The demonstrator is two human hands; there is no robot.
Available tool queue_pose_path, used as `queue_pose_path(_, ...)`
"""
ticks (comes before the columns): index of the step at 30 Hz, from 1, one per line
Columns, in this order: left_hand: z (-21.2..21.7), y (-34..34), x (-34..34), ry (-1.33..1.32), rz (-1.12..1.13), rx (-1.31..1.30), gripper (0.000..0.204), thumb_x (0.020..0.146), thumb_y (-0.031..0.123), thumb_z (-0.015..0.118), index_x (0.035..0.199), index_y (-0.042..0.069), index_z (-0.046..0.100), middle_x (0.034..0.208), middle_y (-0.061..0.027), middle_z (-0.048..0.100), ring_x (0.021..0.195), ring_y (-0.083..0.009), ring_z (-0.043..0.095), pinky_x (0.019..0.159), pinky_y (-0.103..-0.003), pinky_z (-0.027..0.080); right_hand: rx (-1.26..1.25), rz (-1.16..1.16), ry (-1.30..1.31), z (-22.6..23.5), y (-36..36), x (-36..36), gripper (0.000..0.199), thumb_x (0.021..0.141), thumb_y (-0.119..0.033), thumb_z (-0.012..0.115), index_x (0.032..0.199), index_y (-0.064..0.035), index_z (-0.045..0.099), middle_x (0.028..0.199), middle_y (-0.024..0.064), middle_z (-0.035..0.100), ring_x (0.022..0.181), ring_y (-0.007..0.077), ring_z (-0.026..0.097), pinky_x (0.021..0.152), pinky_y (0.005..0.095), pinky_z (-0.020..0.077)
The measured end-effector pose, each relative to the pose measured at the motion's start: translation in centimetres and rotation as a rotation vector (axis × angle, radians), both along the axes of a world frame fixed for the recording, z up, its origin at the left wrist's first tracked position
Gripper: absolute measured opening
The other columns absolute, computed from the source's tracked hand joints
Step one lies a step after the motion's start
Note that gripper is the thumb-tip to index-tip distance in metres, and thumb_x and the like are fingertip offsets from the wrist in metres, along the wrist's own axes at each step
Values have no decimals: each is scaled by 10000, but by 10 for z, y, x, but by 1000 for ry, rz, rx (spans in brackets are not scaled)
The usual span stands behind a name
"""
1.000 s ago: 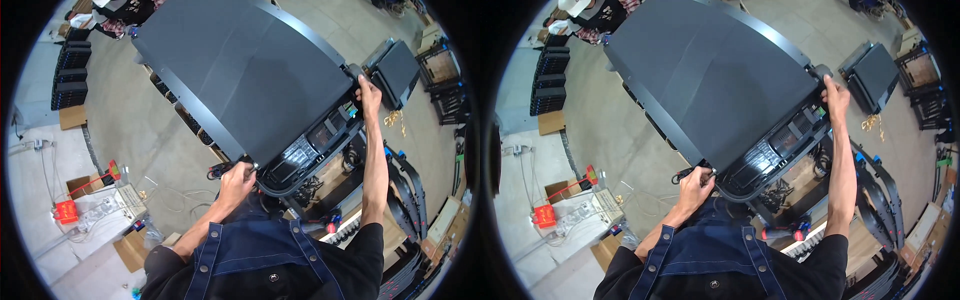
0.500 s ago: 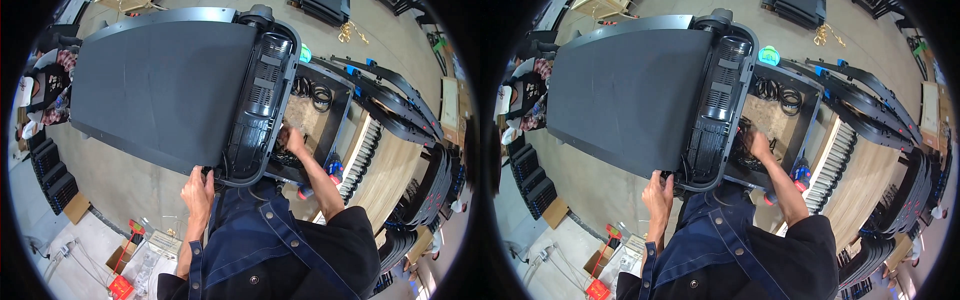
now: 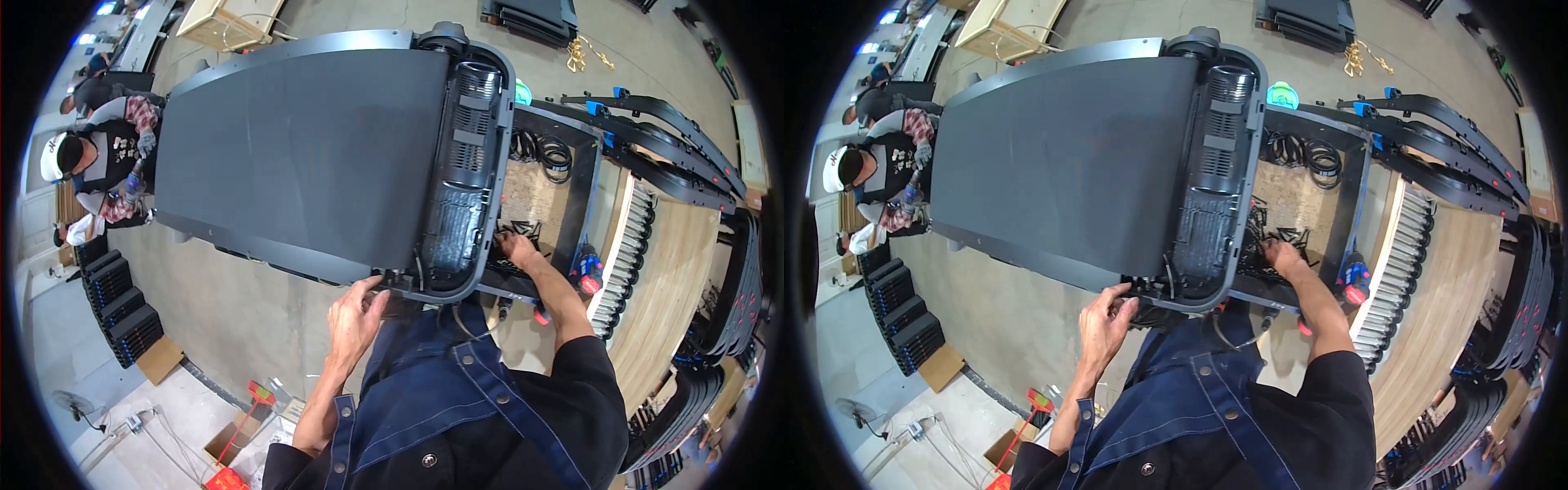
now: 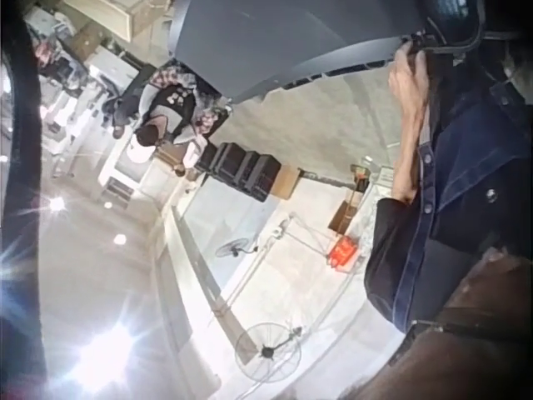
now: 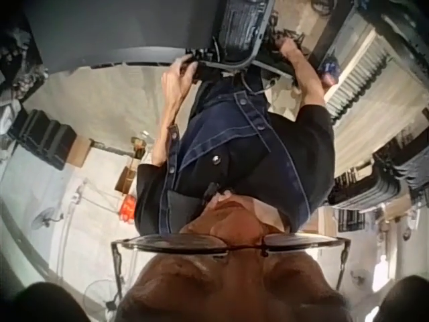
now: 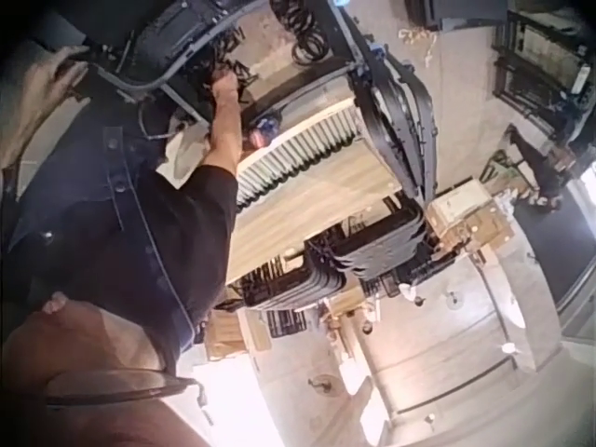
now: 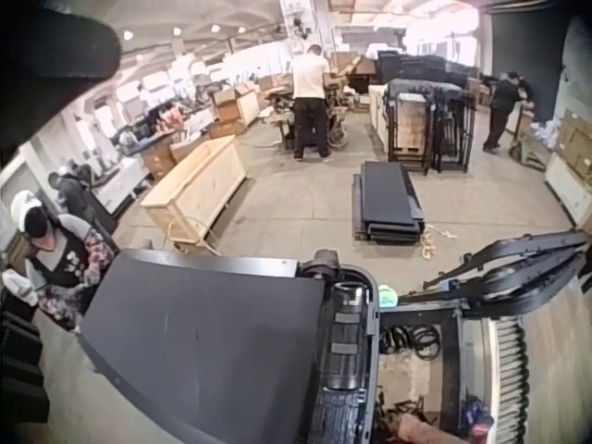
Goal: Assembling and securing components of a treadmill on a factory floor.
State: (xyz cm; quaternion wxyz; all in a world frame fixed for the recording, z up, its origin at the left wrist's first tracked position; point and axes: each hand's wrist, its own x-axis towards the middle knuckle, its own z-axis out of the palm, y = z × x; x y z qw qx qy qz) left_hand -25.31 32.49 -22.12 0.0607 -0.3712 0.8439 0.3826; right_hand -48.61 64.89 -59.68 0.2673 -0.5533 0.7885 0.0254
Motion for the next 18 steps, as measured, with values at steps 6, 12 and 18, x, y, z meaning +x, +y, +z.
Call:
queue_pose_path(6,-5,-50,14,344,-212,-47,188,878,47,732,1064,26,718,825,-100,678,657,-212,632,622,-328,507,-139,-587,33,124,-22,7,207,782,-76,666,963,22,689,864,231,704,840,391,709,748,476,571)
queue_pose_path(12,3,-75,-34,560,-1058,-284,376,770,-16,692,1134,76,692,1087,-53,647,1046,-261,581,903,-402,469,-739,-1523,-709,284,-50,91,175,903,-136,708,993,11,735,764,2,661,638,78,585,591,269,491)
queue_pose_path(18,-4,-68,-88,396,-1764,-533,309,741,67,682,1050,73,682,1122,-47,576,1140,-232,532,1010,-369,426,-580,-728,-254,356,-126,132,102,851,-79,683,906,7,678,898,179,655,841,379,673,737,446,539)
